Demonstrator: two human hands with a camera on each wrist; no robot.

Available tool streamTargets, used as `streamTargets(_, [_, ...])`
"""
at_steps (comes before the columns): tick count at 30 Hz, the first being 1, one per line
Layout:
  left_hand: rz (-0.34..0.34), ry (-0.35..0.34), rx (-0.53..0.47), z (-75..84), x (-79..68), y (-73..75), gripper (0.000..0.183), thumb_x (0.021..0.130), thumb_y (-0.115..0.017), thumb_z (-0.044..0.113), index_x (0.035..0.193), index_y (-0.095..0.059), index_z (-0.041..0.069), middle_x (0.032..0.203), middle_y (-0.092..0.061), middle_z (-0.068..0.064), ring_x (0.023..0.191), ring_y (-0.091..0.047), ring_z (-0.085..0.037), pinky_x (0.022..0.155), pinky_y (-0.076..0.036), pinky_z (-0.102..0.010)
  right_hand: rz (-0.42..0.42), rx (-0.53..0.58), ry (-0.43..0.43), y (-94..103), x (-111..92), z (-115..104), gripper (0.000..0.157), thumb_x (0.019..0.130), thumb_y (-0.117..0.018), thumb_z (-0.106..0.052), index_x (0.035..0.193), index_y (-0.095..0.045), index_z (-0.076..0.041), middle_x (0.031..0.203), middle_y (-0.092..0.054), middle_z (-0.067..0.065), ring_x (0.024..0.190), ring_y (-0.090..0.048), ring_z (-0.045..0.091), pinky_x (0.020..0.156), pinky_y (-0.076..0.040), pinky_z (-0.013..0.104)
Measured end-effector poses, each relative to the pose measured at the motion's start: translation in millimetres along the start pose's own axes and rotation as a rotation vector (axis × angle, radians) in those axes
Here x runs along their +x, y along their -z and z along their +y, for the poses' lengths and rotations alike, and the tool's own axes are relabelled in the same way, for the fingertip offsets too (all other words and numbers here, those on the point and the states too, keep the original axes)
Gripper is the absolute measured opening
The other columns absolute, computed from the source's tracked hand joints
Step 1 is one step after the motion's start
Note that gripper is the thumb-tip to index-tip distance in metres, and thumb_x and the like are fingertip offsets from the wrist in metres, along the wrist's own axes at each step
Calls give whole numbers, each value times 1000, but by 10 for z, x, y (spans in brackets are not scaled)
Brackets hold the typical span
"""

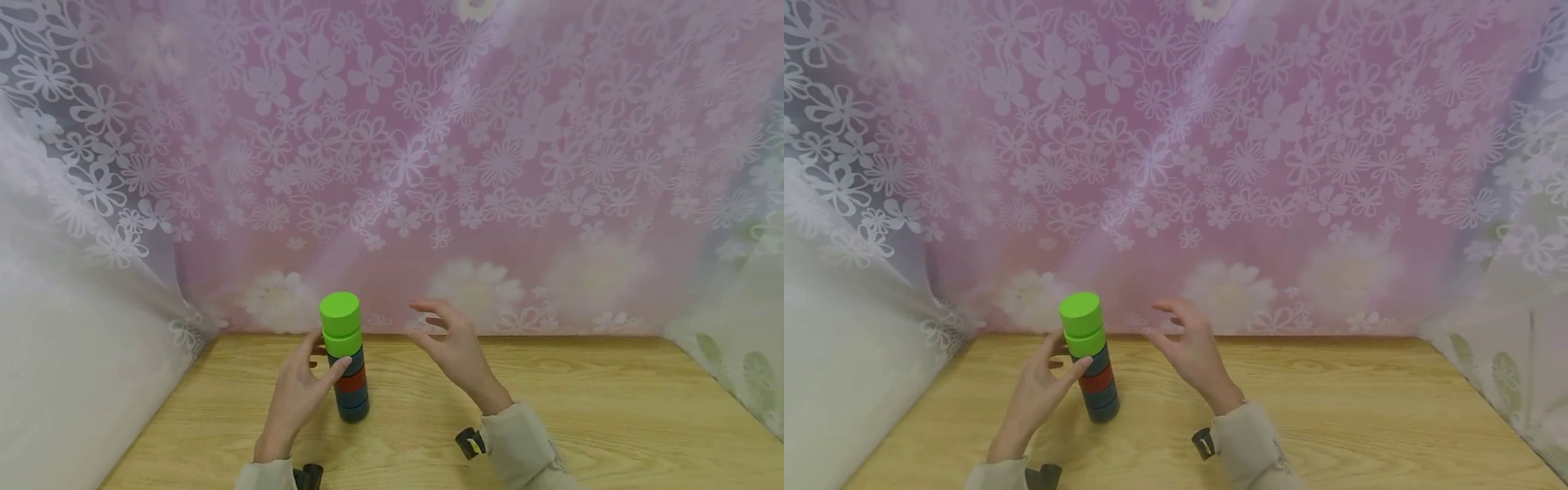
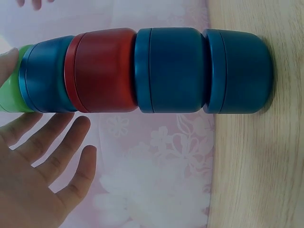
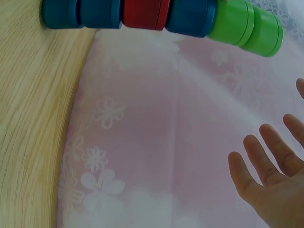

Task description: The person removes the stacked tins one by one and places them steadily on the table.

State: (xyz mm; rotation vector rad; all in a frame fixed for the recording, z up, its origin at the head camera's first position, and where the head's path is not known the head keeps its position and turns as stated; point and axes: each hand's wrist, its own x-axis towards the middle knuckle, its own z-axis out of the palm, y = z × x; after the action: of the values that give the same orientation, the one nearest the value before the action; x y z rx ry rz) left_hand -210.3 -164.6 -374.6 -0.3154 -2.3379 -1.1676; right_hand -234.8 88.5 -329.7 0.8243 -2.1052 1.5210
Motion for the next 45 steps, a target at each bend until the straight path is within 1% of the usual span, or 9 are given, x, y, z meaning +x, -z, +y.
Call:
streamTargets(9, [-3,-18,-28,-25,-18,-10,60,92,-79,23,142,-54,3,125,-66,-13,104,-65,-29,85,-54,-54,-1,2,29,-227,69,-64,42,89,-78,-3,129,-65,0,133,-62,18,121,-59,37,92,-54,52])
streamTargets(14, [-9,-19,-52,-18,-20,-5,60,90,-80,16,142,-53,3,124,-66,-14,104,-65,-31,85,-54,-54,-15,22,8,-342,106,-93,44,89,-79,-5,131,-64,-1,132,-62,17,123,-57,35,93,-53,53])
streamTargets(19, [-33,-34,-69,-23,0,-15,65,89,-81,16,145,-50,3,126,-65,-15,107,-65,-33,87,-54,-57,-32,70,-30,-429,136,-158,47,90,-78,-7,134,-62,-3,134,-61,16,121,-58,36,94,-54,53])
streamTargets(23, [-23,-45,-71,-48,-4,-19,66,89,-81,16,146,-50,4,127,-65,-15,107,-65,-33,86,-54,-57,-69,85,-40,-485,158,-193,51,92,-77,-10,139,-58,-4,137,-59,13,123,-57,33,97,-51,53])
streamTargets(26, [0,-66,-62,-62,-9,-29,64,89,-81,16,145,-51,5,125,-66,-15,105,-66,-32,82,-56,-54,-91,76,-29,-516,175,-204,53,91,-78,-11,140,-57,-5,139,-58,11,125,-56,31,100,-49,52])
streamTargets(30, [15,-97,-55,-59,2,-55,65,89,-81,15,145,-50,3,122,-67,-16,107,-66,-32,85,-56,-51,-94,61,-27,-548,190,-215,56,90,-79,-10,141,-56,-6,140,-57,11,129,-54,32,102,-48,52])
streamTargets(33, [23,-105,-56,-46,10,-56,69,89,-81,16,147,-46,1,123,-66,-17,111,-64,-33,91,-53,-54,-100,57,-31,-586,212,-227,56,90,-79,-11,141,-56,-7,142,-57,10,131,-51,32,103,-47,53])
streamTargets(36, [34,-109,-62,-34,10,-50,71,91,-80,16,149,-43,1,125,-64,-19,114,-62,-36,93,-51,-57,-116,64,-26,-621,236,-250,57,90,-79,-12,142,-56,-8,142,-56,9,132,-50,31,101,-48,54])
streamTargets(45, [32,-131,-101,-7,14,-53,63,94,-75,12,148,-43,1,125,-64,-18,113,-62,-35,91,-52,-56,-139,62,8,-673,288,-271,53,90,-79,-11,139,-58,-8,138,-58,9,123,-55,34,96,-51,55])
